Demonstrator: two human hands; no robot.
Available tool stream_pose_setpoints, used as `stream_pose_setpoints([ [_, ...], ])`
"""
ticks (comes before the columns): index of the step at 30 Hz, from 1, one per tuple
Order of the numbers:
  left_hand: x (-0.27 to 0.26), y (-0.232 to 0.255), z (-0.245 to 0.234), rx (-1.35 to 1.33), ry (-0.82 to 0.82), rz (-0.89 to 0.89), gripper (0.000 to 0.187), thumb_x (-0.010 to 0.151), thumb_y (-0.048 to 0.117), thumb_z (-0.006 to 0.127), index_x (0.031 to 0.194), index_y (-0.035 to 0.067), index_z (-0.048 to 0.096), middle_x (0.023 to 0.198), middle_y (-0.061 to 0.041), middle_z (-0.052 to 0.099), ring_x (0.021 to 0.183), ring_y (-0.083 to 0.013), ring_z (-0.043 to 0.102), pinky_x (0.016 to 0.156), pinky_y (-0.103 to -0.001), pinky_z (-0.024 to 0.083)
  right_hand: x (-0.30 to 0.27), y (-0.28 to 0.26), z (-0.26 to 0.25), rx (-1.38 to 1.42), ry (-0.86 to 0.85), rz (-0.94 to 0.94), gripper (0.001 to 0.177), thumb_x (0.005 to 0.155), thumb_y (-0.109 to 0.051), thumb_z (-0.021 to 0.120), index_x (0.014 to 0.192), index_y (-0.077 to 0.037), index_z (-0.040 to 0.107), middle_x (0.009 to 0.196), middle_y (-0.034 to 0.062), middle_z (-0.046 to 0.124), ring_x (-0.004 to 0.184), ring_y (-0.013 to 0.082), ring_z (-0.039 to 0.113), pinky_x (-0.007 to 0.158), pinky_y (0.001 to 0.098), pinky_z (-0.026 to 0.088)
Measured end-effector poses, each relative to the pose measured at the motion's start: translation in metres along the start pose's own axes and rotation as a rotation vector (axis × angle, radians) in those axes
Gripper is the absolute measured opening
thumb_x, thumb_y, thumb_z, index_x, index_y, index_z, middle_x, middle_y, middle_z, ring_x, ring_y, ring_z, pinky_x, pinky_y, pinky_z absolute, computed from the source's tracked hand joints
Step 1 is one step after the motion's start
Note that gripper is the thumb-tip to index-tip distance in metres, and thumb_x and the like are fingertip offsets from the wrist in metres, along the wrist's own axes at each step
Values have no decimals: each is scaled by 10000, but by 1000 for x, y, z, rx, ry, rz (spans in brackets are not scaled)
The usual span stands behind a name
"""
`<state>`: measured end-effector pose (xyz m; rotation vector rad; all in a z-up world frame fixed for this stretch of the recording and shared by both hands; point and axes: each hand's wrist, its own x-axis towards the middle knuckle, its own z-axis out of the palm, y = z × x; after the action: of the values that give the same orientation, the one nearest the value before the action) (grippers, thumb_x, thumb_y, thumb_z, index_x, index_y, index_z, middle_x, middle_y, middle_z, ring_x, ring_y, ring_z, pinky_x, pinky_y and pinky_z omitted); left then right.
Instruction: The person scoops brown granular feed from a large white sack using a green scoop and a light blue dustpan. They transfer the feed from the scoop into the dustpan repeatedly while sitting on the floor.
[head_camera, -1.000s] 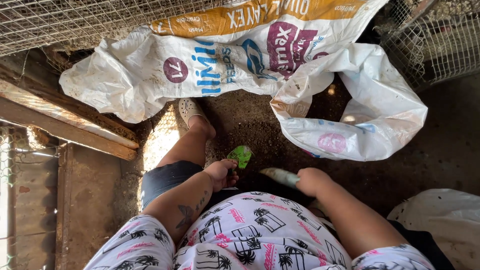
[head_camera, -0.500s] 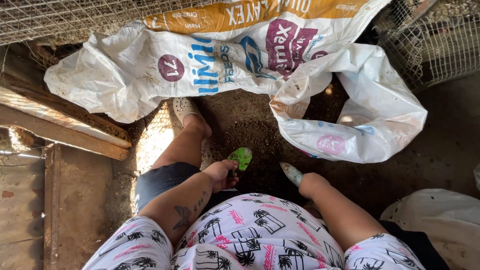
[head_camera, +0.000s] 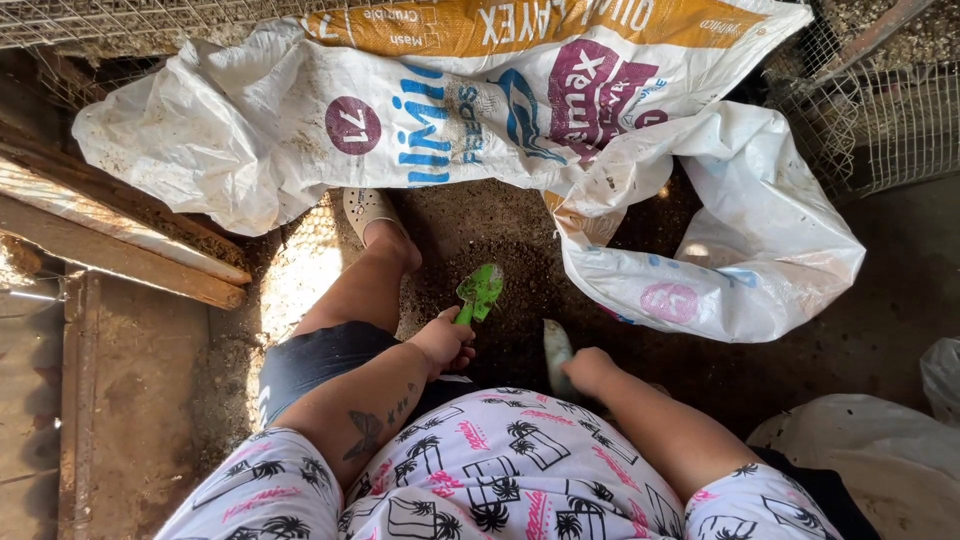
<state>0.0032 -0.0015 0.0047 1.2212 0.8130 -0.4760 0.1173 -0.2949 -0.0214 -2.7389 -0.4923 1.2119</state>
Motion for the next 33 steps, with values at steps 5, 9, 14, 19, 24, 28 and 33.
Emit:
stream_pose_setpoints([
  [5,2,-5,-1,-20,8,-14,839,917,115,633,1627,36,193,970,-165,612,808,-233,719,693,-341,679,-96,-60,-58,296,-3,55,489,954,-340,505,1101,61,742,1041,219,759,1010,308,715,905,382,585],
  [9,0,-3,-3,-45,16,-18,859,920,114,622,1633,4,156,989,-172,602,812,-236,705,704,-339,676,-30,-2,-26,445,35,46,480,937,-369,573,1185,5,745,1068,148,773,997,242,710,872,367,601],
  [14,-25,13,0,14,28,-4,804,955,104,592,1633,11,170,1096,-192,614,871,-210,698,743,-313,666,-90,-41,-77,253,30,-18,505,970,-345,522,1373,-60,630,1210,136,728,1112,259,695,936,385,580],
  [19,-28,14,2,122,76,22,774,954,83,603,1636,39,238,1287,-270,595,909,-190,684,759,-285,655,-99,-51,-53,52,31,-61,444,975,-342,490,1267,-69,684,1156,123,731,1103,292,702,933,411,577],
  [24,4,-5,-7,119,210,-21,814,910,126,670,1614,36,269,967,-203,659,741,-216,714,695,-327,694,-92,-37,-35,-163,0,-208,396,972,-195,493,1291,-37,667,1230,202,703,1171,370,658,1018,472,533],
  [28,-5,-2,-8,54,246,-30,715,914,116,661,1561,9,377,920,-199,664,712,-215,703,680,-339,682,-72,-22,-28,-24,-15,-123,424,972,-242,506,1327,-68,659,1261,175,706,1170,359,661,1024,473,532],
  [33,-3,-2,3,97,205,-17,700,904,81,650,1550,-12,396,1218,-279,607,875,-264,772,679,-310,681,-63,-16,-32,-40,2,-131,377,983,-270,504,1273,-93,669,1219,134,713,1128,301,676,986,427,549],
])
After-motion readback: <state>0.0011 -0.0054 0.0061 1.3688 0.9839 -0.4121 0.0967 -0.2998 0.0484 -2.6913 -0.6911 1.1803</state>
